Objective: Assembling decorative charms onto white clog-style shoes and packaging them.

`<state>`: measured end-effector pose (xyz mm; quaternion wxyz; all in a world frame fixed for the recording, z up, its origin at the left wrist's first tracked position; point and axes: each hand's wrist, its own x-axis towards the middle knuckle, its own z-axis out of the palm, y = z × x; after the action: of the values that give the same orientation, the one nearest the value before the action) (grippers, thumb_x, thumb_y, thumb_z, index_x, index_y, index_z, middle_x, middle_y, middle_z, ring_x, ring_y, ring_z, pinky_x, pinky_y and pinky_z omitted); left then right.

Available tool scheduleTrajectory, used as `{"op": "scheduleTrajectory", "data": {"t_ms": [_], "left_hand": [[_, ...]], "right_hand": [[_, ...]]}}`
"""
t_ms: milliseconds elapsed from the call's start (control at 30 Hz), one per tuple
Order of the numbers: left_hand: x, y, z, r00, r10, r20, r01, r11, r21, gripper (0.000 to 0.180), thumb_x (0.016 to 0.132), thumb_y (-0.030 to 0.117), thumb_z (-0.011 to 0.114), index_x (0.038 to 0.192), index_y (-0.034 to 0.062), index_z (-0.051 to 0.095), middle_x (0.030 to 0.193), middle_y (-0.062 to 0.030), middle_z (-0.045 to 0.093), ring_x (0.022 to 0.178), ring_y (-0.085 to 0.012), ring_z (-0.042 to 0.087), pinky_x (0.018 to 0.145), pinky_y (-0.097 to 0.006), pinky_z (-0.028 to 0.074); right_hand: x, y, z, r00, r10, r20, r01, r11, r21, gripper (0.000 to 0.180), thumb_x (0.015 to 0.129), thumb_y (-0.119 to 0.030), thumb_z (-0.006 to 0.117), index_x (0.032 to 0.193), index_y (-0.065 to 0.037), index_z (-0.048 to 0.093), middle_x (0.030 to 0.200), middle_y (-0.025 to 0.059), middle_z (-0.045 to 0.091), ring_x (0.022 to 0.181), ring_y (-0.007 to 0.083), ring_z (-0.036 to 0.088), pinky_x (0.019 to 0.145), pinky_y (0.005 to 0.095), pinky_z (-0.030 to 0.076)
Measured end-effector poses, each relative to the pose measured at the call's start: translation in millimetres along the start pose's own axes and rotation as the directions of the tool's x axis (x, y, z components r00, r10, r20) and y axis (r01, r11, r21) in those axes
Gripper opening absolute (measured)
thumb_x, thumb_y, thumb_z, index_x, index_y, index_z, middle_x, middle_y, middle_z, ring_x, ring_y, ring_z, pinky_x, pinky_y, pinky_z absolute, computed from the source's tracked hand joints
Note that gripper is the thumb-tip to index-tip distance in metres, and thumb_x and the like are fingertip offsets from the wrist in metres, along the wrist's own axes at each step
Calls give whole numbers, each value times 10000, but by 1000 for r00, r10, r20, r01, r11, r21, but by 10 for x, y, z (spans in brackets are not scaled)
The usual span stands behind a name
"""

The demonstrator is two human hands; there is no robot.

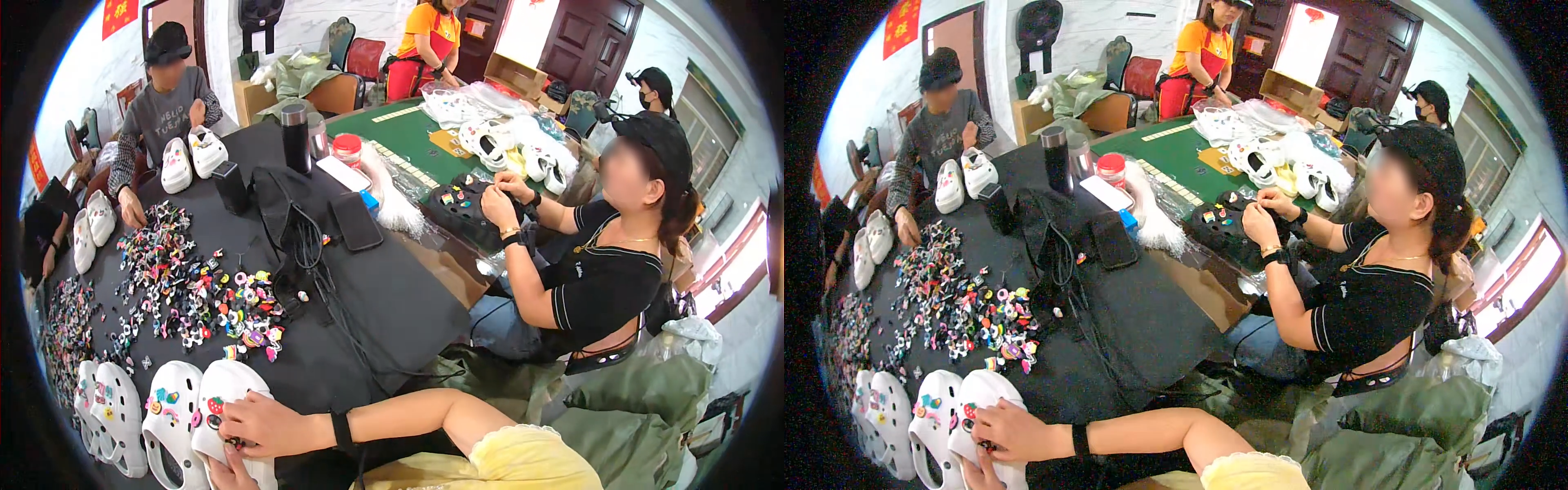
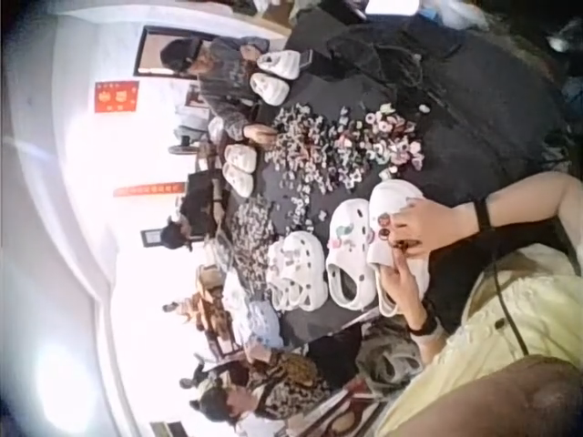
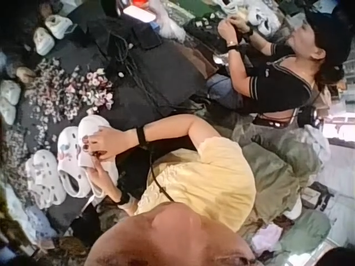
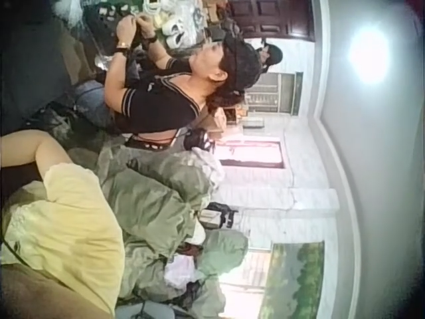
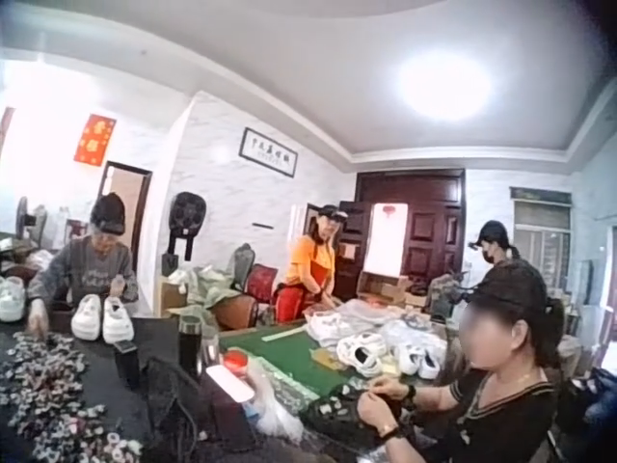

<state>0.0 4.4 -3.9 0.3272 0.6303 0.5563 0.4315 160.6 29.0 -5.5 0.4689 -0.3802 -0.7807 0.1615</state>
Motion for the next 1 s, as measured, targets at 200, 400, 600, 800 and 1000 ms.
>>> {"op": "scheduleTrajectory", "data": {"t_ms": [200, 400, 600, 800, 1000], "left_hand": [[-5, -115, -65, 1000, -15, 5, 14, 987, 161, 353, 904, 247, 578, 890, -106, 581, 691, -169, 590, 604, -200, 499, 550, -356, 407], [-12, -142, -68, 1000, -12, 4, 11, 982, 190, 360, 905, 249, 577, 876, -110, 577, 682, -175, 586, 600, -208, 497, 550, -362, 406], [-13, -79, -55, 1000, 13, -7, -11, 983, 181, 361, 905, 250, 577, 887, -111, 577, 695, -177, 593, 607, -210, 505, 555, -360, 411], [-17, 4, -24, 999, 38, -15, -34, 984, 173, 362, 906, 250, 577, 899, -112, 576, 707, -179, 600, 614, -213, 513, 560, -358, 415], [-12, 120, 4, 998, 59, -9, -58, 994, 95, 366, 911, 253, 568, 952, -111, 572, 769, -189, 626, 651, -215, 549, 587, -348, 434]], "right_hand": [[-28, 12, 5, 1000, -9, 15, 10, 999, -52, 331, 693, -204, 669, 941, -82, 489, 938, 93, 463, 866, 255, 510, 705, 383, 380], [-44, 19, 15, 1000, -26, -4, 26, 999, -30, 344, 683, -188, 669, 957, -82, 489, 943, 93, 457, 887, 258, 499, 705, 387, 374], [-48, 32, 43, 999, -34, -25, 33, 999, -38, 378, 662, -181, 679, 969, -84, 482, 944, 96, 454, 894, 264, 498, 703, 389, 368], [-52, 44, 46, 1000, -28, -6, 28, 999, -35, 389, 658, -180, 685, 977, -86, 483, 952, 97, 451, 899, 268, 497, 707, 392, 367], [-57, 48, 44, 999, -37, -14, 37, 999, -32, 380, 676, -182, 676, 987, -83, 481, 975, 106, 454, 912, 275, 499, 736, 396, 371]]}}
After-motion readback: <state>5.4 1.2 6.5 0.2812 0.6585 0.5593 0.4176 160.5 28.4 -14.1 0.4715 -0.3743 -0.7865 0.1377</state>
